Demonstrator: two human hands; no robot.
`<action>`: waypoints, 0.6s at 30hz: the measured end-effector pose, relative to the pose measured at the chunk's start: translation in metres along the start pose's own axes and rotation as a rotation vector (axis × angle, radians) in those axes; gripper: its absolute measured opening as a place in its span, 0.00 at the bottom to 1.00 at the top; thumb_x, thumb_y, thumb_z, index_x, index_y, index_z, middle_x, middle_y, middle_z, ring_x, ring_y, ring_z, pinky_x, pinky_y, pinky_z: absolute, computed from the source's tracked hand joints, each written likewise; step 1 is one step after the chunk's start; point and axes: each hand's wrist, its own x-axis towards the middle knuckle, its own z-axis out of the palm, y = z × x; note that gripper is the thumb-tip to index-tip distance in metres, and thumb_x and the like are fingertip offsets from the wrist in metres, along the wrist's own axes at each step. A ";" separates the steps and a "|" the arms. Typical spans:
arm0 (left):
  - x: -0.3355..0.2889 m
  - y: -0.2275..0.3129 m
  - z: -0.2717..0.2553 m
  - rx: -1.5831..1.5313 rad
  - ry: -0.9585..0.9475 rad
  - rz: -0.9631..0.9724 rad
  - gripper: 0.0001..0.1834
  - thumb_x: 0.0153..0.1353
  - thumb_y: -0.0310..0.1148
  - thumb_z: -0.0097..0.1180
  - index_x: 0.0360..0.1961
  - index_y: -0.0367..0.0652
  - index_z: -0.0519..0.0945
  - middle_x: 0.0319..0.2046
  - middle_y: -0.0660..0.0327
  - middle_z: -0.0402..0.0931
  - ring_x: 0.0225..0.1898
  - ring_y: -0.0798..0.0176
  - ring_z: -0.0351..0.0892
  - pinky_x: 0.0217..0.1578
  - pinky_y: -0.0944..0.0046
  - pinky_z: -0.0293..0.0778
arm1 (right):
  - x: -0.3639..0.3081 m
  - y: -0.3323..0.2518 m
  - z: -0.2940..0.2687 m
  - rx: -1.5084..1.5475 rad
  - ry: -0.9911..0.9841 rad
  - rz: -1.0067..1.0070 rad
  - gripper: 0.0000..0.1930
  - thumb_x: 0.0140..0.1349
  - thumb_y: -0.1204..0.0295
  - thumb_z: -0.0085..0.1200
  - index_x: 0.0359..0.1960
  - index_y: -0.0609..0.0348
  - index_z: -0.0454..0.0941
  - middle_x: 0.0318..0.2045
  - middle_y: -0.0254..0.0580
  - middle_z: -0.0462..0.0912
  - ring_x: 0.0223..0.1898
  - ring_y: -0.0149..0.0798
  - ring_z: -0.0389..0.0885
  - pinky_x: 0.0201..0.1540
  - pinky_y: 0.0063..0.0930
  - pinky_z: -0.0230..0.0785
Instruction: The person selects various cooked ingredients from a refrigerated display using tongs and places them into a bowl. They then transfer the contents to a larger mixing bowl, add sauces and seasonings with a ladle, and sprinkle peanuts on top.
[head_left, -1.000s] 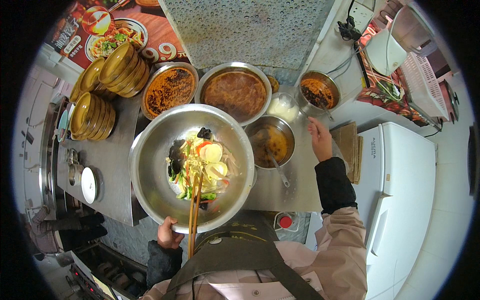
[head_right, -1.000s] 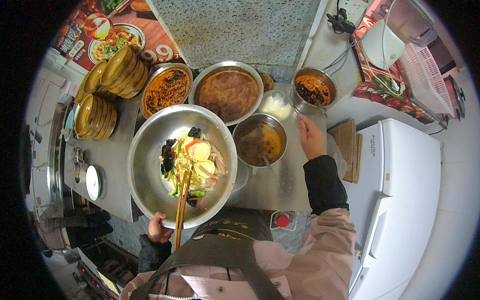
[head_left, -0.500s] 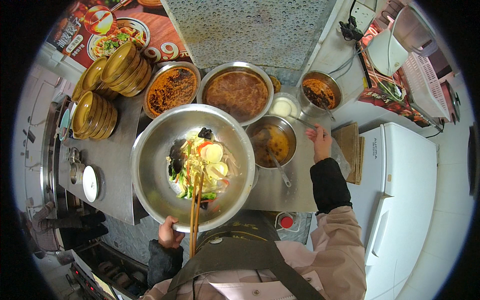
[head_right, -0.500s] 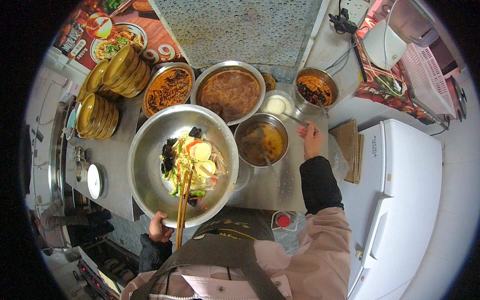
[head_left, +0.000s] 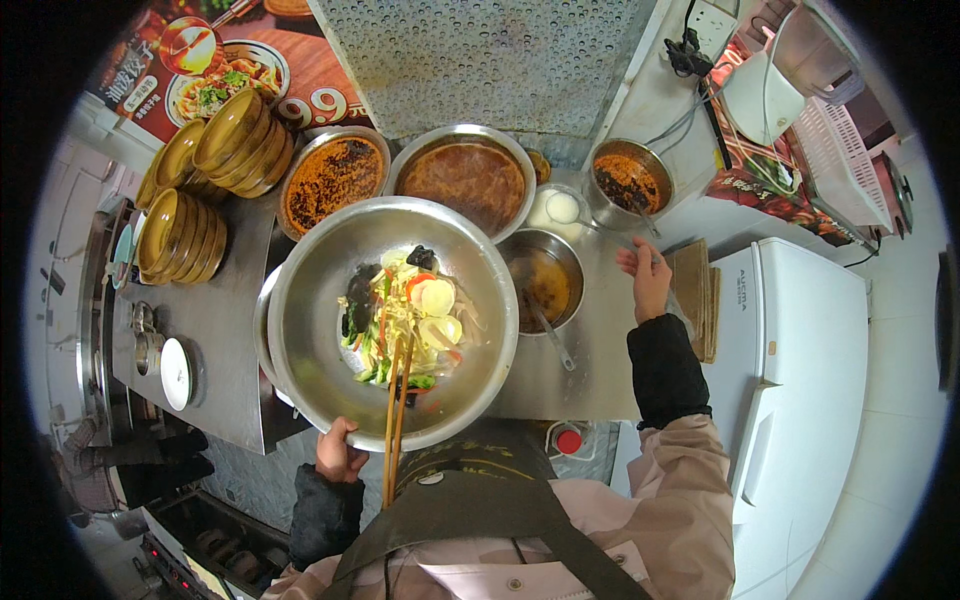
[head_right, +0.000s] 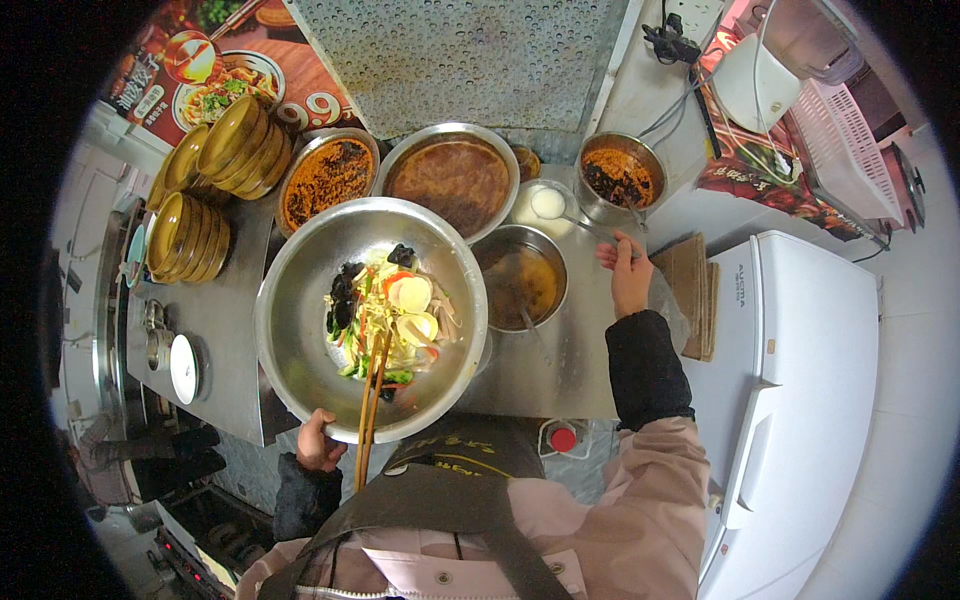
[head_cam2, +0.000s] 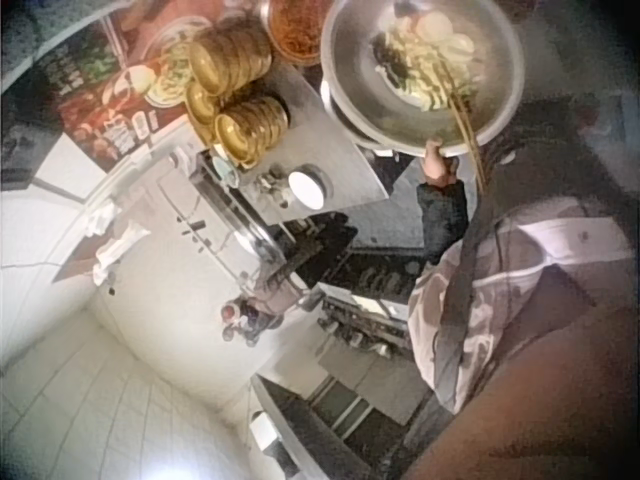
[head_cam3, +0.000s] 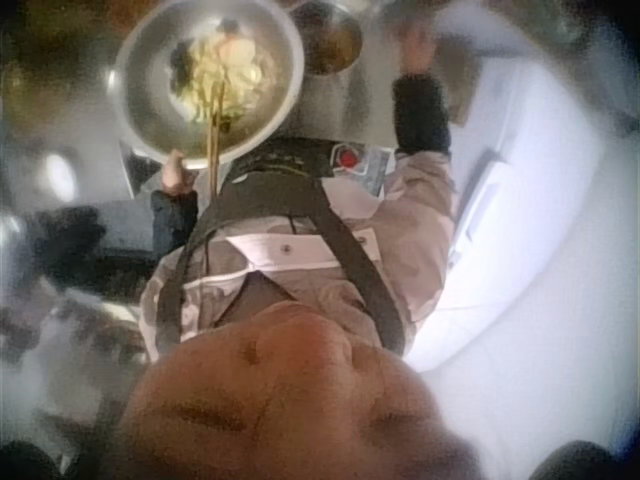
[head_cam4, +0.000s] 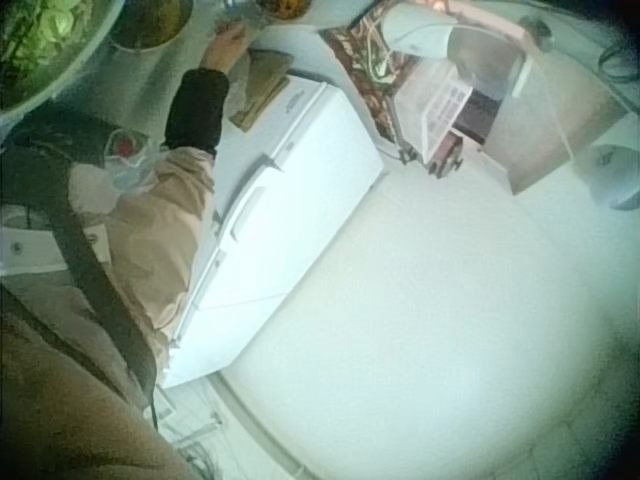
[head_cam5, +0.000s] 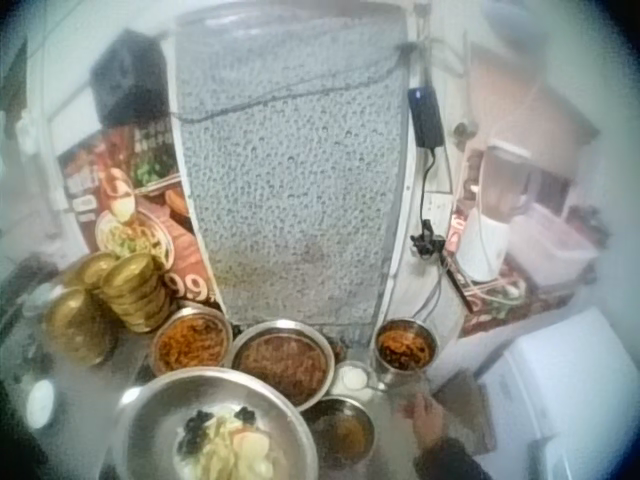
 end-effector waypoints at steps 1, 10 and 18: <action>0.000 0.001 0.002 0.009 0.005 0.004 0.11 0.53 0.31 0.46 0.36 0.37 0.68 0.22 0.59 0.69 0.10 0.68 0.59 0.06 0.71 0.50 | 0.000 0.001 -0.001 -0.006 -0.001 0.005 0.17 0.68 0.66 0.41 0.49 0.66 0.72 0.35 0.45 0.81 0.32 0.31 0.80 0.36 0.21 0.71; 0.011 0.004 0.018 0.062 0.015 0.074 0.13 0.52 0.33 0.46 0.38 0.38 0.68 0.24 0.60 0.70 0.11 0.69 0.59 0.05 0.72 0.50 | 0.001 0.006 -0.008 0.043 -0.007 0.037 0.17 0.68 0.66 0.41 0.49 0.67 0.71 0.34 0.46 0.81 0.33 0.32 0.80 0.36 0.21 0.71; 0.022 0.011 0.044 0.052 -0.001 0.075 0.07 0.54 0.31 0.47 0.34 0.42 0.68 0.21 0.63 0.67 0.09 0.69 0.56 0.07 0.70 0.49 | -0.013 -0.033 -0.006 0.017 -0.038 -0.015 0.18 0.68 0.64 0.42 0.49 0.68 0.71 0.34 0.46 0.81 0.33 0.32 0.79 0.36 0.21 0.70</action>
